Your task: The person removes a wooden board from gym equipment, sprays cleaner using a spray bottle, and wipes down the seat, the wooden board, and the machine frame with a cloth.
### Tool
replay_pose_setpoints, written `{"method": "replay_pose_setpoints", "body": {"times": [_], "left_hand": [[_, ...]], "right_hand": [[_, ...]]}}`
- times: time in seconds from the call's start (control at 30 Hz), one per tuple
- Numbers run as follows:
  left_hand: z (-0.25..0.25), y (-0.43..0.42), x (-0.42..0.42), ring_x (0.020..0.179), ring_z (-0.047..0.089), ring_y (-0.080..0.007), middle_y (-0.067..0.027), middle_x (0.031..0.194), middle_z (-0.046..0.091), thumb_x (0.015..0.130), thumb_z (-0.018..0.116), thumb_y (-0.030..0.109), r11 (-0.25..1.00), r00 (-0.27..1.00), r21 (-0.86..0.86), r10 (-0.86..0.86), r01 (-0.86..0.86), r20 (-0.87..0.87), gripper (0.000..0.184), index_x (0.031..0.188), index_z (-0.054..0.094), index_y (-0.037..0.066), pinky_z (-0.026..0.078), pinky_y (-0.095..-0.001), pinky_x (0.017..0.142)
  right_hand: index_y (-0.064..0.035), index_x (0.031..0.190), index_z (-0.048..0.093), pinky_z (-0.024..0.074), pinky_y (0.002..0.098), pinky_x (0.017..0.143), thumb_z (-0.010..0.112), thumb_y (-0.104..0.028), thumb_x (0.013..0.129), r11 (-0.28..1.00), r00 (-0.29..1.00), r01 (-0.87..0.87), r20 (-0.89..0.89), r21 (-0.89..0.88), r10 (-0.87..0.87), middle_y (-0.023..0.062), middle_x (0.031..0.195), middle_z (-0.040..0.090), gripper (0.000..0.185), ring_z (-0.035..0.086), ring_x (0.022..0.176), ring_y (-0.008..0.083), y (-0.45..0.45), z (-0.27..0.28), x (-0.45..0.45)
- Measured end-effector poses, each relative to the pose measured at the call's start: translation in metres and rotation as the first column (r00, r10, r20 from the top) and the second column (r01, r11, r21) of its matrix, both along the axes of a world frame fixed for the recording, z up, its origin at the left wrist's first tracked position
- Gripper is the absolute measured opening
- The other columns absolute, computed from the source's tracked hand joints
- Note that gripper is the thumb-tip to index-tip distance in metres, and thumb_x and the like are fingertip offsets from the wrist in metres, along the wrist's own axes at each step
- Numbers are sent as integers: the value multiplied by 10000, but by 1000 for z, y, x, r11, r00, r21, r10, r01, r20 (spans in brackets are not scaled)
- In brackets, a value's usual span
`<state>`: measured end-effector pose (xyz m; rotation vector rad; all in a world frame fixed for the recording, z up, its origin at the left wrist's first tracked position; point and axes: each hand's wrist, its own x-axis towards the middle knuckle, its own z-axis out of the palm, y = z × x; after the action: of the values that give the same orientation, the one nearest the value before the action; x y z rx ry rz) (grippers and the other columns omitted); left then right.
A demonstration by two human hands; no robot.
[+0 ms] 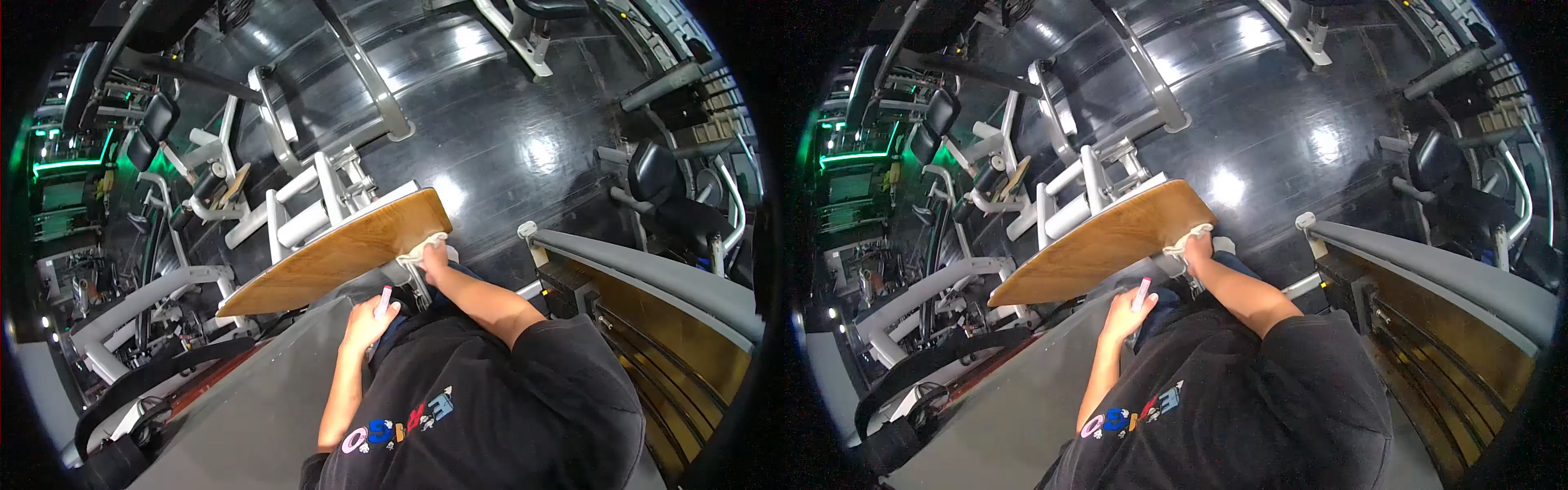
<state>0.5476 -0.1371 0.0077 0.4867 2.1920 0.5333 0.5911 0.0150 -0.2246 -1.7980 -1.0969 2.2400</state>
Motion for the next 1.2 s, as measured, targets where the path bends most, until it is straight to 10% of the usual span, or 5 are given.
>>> {"method": "replay_pose_setpoints", "body": {"times": [0.3, 0.83, 1.0, 1.1, 1.2], "left_hand": [[1, -46, 4, 598, 573, -260, -149, 663, 583, 832, 647, 279, 922, 951, 251, 308, -294, -17, 289, 803, 581, 0, 460, -372, 594], [8, -5, 4, 642, 579, -290, -136, 714, 583, 814, 662, 221, 875, 949, 407, 310, -263, -52, 222, 801, 563, 23, 475, -370, 649], [1, -11, 21, 609, 546, -252, -129, 679, 558, 823, 663, 196, 873, 941, 383, 338, -302, -28, 202, 803, 563, 21, 459, -347, 613], [12, -9, 28, 605, 544, -247, -126, 675, 556, 823, 660, 187, 878, 935, 354, 355, -323, -25, 193, 805, 563, 21, 459, -347, 611], [6, -16, 34, 598, 545, -208, -102, 658, 558, 827, 651, 172, 844, 908, 364, 419, -394, 13, 171, 805, 567, 24, 457, -337, 604]], "right_hand": [[-86, 1226, 464, 526, 404, 848, 536, -42, 871, 889, 887, -241, -461, -389, 39, 71, 1070, 594, 365, 626, 992, 229, -10, 138, -24], [-15, 1063, 594, 440, 292, 880, 516, -58, 843, 957, 678, 150, -730, 250, 85, 44, 1005, 618, 238, 582, 967, 136, 161, 305, -35], [-3, 951, 616, 466, 305, 766, 518, 20, 748, 347, 466, -32, -293, 937, 835, 103, 899, 610, 226, 605, 842, 194, 134, 308, -58], [-86, 900, 627, 437, 365, 654, 656, -103, 688, -173, 490, -28, 164, 985, 856, 70, 805, 598, 214, 592, 749, 284, 103, 309, -76], [-118, 877, 621, 401, 359, 604, 679, -178, 666, -202, 521, 15, 164, 979, 838, 38, 760, 576, 227, 578, 694, 255, 98, 298, -93]]}}
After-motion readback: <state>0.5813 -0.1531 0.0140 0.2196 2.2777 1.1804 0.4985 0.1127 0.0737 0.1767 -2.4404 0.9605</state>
